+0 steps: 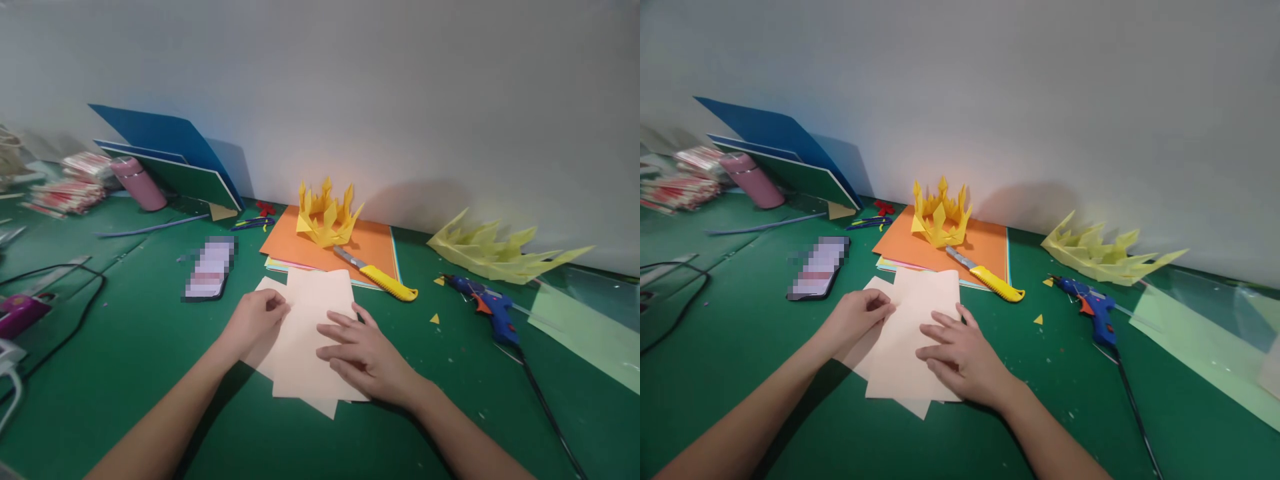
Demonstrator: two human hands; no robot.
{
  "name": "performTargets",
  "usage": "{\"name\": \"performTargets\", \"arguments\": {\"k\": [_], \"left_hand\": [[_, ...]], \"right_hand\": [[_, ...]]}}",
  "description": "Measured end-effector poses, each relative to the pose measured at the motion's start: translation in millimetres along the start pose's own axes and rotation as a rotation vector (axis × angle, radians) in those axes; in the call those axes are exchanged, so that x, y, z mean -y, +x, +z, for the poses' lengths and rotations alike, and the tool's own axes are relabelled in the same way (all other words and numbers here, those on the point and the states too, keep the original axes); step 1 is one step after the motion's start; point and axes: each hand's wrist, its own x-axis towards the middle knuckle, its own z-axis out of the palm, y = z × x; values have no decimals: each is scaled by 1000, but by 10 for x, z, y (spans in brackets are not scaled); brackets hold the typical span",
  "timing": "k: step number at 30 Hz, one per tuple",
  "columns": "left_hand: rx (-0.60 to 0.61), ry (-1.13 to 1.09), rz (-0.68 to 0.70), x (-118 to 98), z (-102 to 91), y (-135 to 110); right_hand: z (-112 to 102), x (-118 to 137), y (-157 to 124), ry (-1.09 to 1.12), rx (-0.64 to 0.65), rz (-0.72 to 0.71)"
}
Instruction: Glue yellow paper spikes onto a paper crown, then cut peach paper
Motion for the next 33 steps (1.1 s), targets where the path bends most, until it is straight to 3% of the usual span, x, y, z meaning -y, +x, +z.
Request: {"name": "performTargets", "arguments": {"k": [13,19,25,33], "left_hand": [[-45,-36,2,-4,20,1],[-125,-48,9,8,38,-21],[-55,-84,40,-11,37,-35],[-62,-55,31,4,51,-29]], "right_hand": [[-14,4,6,11,8,2],[-36,8,17,11,23,-7],[-33,12,16,12,22,-3],[-32,12,16,27,27,4]]}}
